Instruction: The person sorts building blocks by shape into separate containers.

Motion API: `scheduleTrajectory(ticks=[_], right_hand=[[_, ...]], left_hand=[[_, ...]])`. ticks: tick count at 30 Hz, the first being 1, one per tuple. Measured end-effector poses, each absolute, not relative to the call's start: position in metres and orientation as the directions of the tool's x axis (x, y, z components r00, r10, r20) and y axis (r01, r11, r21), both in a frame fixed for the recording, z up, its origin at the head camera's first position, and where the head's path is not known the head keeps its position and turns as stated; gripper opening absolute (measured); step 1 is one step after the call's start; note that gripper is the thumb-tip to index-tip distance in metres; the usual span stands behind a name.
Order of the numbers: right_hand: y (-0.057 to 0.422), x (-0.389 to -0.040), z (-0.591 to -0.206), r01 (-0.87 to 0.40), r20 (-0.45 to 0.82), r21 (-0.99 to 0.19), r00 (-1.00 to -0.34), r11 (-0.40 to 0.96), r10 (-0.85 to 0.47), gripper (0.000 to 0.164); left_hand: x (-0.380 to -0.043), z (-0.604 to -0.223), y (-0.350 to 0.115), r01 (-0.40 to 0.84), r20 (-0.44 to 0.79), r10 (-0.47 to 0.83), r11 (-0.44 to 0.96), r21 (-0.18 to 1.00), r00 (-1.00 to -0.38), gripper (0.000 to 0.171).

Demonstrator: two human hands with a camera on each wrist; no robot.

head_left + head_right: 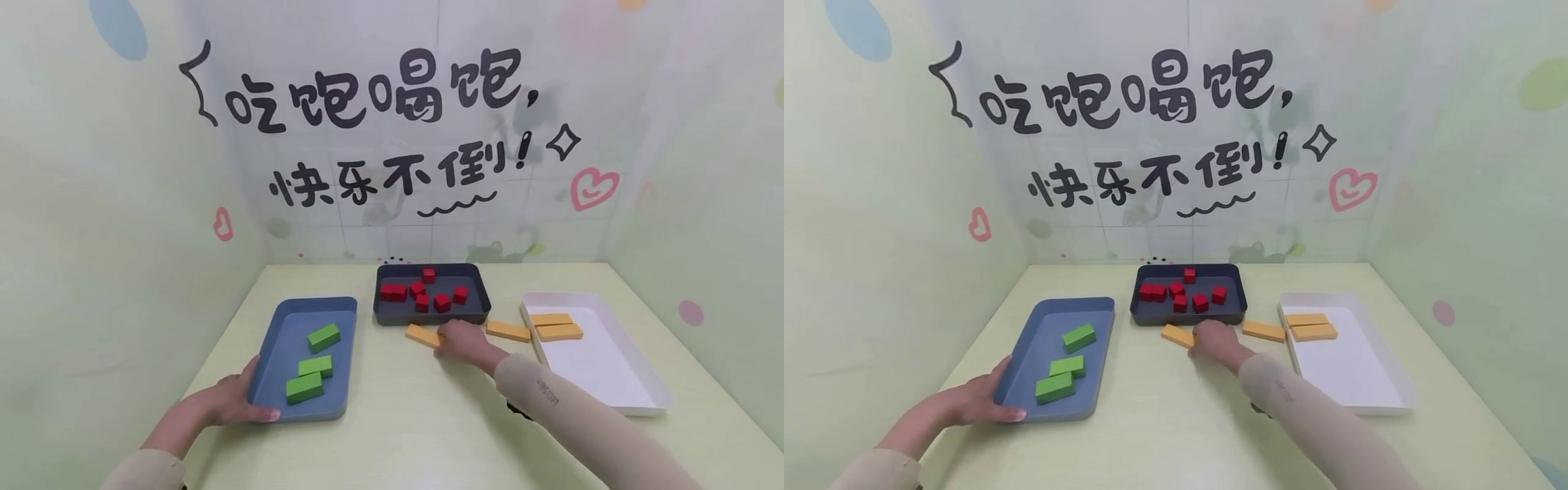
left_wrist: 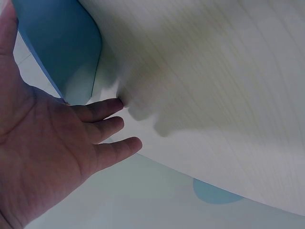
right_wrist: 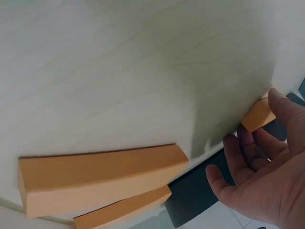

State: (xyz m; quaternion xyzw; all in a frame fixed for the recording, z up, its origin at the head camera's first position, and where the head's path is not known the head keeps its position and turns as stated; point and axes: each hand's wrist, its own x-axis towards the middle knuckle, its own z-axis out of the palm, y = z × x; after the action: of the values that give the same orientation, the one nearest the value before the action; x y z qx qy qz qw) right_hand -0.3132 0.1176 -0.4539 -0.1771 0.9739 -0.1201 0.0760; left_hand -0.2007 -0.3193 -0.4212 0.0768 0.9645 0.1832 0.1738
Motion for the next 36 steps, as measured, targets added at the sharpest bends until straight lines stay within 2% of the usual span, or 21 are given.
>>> scheduleTrajectory(ticks=[5,11,15,18,21,25,31,36], right_hand=[[0.117,-0.310,-0.452,-0.334,-0.102,-0.249,-0.924,0.909,-0.367,0.015],[0.123,-0.305,-0.437,-0.407,-0.077,-0.276,-0.894,0.871,-0.442,0.025],[0.136,-0.300,-0.418,-0.473,-0.008,-0.378,-0.858,0.796,-0.514,0.029],[0.154,-0.296,-0.402,-0.475,0.025,-0.482,-0.848,0.736,-0.530,0.031],[0.183,-0.293,-0.391,-0.443,0.046,-0.561,-0.860,0.699,-0.509,0.032],[0.235,-0.289,-0.380,-0.402,0.075,-0.597,-0.890,0.695,-0.451,0.037],[0.319,-0.285,-0.372,-0.307,0.066,-0.580,-0.941,0.755,-0.332,0.044],[0.376,-0.277,-0.381,-0.215,-0.012,-0.549,-0.964,0.808,-0.265,0.044]], left_hand=[[-0.201,-0.420,-0.318,0.088,-0.309,0.215,0.922,0.378,-0.926,0.126],[-0.200,-0.418,-0.317,0.095,-0.310,0.223,0.920,0.380,-0.924,0.124],[-0.199,-0.419,-0.319,0.084,-0.314,0.219,0.916,0.393,-0.924,0.125],[-0.198,-0.422,-0.320,0.087,-0.309,0.223,0.913,0.399,-0.924,0.124],[-0.199,-0.421,-0.319,0.093,-0.305,0.226,0.914,0.395,-0.925,0.124],[-0.200,-0.417,-0.316,0.092,-0.309,0.223,0.917,0.387,-0.925,0.126],[-0.200,-0.415,-0.315,0.086,-0.322,0.226,0.914,0.396,-0.919,0.127],[-0.200,-0.419,-0.318,0.075,-0.330,0.225,0.908,0.411,-0.917,0.127]])
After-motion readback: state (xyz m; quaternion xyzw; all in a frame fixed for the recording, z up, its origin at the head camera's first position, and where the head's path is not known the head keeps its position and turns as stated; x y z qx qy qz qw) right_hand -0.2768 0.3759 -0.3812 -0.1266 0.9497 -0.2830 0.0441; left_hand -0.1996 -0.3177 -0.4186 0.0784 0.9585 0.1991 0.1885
